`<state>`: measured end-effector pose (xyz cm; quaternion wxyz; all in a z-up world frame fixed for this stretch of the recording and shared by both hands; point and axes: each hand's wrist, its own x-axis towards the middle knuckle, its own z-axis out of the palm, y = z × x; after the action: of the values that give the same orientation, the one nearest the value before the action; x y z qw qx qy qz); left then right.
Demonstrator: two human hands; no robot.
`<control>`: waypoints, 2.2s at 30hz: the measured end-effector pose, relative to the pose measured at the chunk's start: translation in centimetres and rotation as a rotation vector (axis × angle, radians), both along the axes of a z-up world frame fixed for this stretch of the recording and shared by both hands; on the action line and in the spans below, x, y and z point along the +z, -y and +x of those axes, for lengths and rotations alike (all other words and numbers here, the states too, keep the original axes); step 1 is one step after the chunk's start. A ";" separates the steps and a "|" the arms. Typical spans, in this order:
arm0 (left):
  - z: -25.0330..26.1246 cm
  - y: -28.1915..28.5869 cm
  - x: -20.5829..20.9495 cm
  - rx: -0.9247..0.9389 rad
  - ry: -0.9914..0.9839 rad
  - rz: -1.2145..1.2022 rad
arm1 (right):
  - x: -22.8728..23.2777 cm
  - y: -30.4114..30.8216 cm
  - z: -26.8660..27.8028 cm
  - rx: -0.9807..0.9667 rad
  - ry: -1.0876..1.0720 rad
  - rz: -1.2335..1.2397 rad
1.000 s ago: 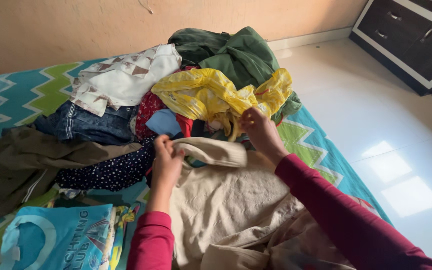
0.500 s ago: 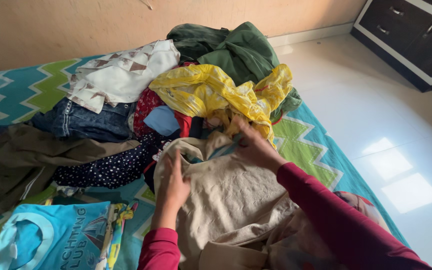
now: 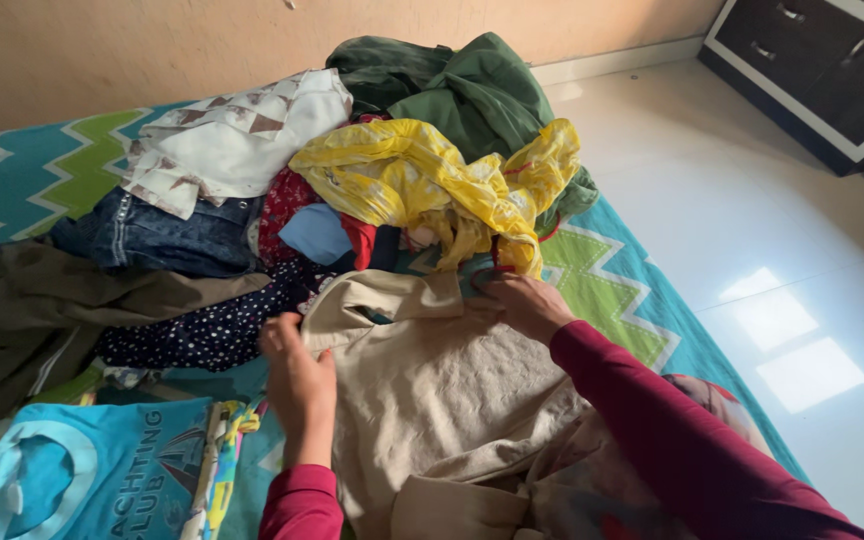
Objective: The person folds multiple items of clothing on a bed, including a beige t-shirt, dark shorts with a cartoon pattern, light blue shorts, red shorts, dark blue shorts, and a dark polka-dotted garment. Each item is smoothed and folded into a neat stack.
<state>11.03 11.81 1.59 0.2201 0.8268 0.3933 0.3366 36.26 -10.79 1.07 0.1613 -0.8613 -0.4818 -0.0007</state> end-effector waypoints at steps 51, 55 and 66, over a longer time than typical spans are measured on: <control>-4.1 1.7 0.1 0.118 -0.511 -0.170 | -0.5 1.8 -1.4 -0.320 0.173 0.048; -4.1 2.7 0.2 0.116 -0.454 0.107 | 0.3 1.1 -1.7 -0.290 0.200 0.087; -4.3 5.9 -1.6 -0.199 -0.623 -0.095 | -4.7 -7.6 -3.9 -0.246 -0.121 0.177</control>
<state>6.71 5.90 -0.03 0.1596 0.9132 0.3741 0.0257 32.33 -3.20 -3.61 0.2637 -0.8948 -0.3601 -0.0111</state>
